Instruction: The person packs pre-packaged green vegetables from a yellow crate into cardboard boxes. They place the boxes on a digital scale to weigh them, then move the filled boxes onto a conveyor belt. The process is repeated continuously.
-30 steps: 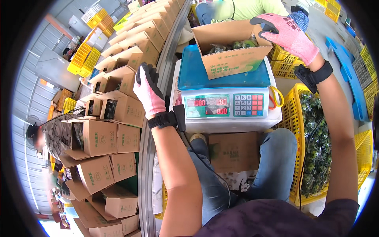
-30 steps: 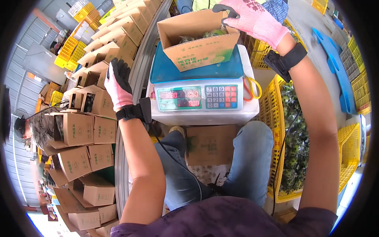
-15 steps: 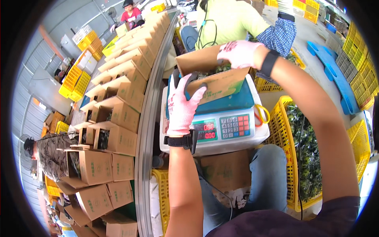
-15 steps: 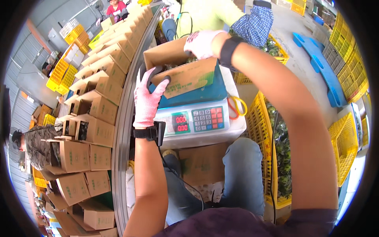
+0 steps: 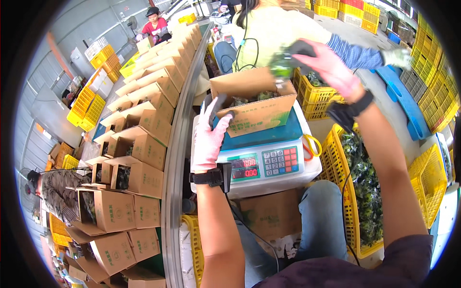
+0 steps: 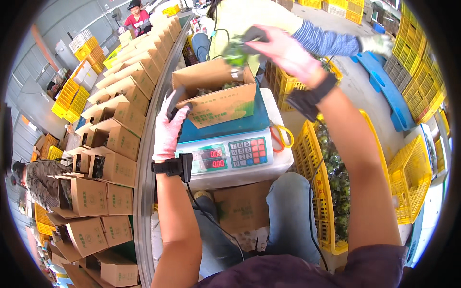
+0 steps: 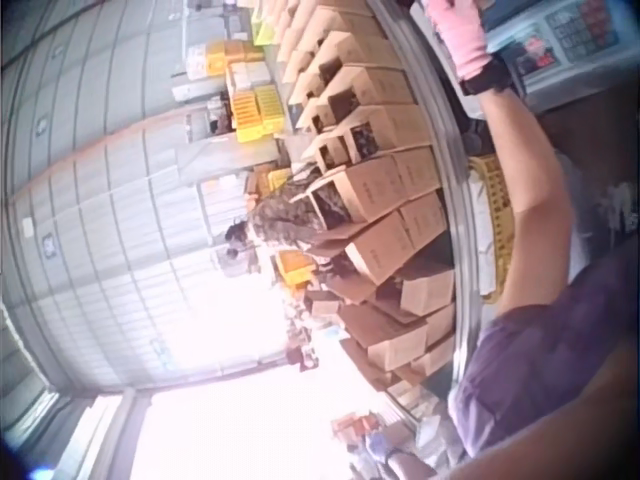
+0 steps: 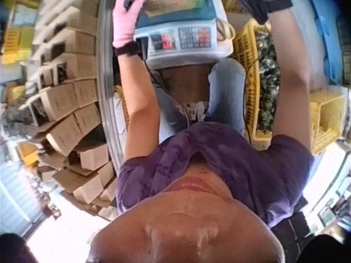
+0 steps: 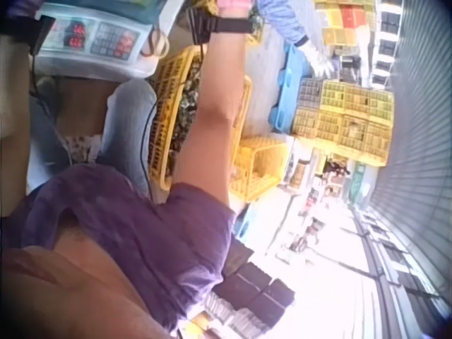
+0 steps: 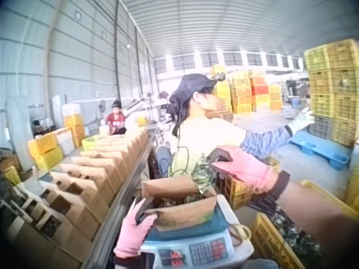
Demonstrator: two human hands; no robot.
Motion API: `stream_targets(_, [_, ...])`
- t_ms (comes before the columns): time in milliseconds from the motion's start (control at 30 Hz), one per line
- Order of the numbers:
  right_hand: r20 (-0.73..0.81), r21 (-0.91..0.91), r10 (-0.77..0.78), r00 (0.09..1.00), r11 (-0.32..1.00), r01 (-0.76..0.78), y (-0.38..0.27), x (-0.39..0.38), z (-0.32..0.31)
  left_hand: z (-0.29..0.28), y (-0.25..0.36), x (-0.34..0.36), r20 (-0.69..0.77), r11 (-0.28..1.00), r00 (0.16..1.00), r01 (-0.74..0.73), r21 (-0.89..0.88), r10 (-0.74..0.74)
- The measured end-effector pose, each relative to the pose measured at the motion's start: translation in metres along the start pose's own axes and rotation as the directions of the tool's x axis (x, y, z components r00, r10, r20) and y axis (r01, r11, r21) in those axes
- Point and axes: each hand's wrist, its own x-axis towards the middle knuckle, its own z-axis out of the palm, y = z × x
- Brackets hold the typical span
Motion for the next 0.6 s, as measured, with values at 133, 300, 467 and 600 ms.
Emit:
stream_targets(133, [-0.142,-0.042,0.153,0.978,0.986,-0.160,0.026,-0.107,-0.064,-0.017,0.023,-0.011,-0.191,0.985,0.981,-0.016,-0.169,-0.017])
stream_targets(300, [-0.372,-0.118,0.584,0.722,0.742,-0.660,0.153,-0.371,-0.168,-0.064,0.026,-0.016,-0.553,0.935,0.833,-0.175,-0.309,-0.027])
stream_targets(467, [-0.457,-0.368,0.843,0.283,0.111,-0.923,0.183,-0.575,-0.170,-0.082,0.030,-0.029,-0.670,0.943,0.742,-0.210,-0.260,-0.020])
stream_targets(600, [-0.617,-0.369,0.697,0.365,0.154,-0.917,0.171,-0.603,-0.138,-0.066,0.031,-0.026,-0.649,0.956,0.759,-0.158,-0.246,-0.042])
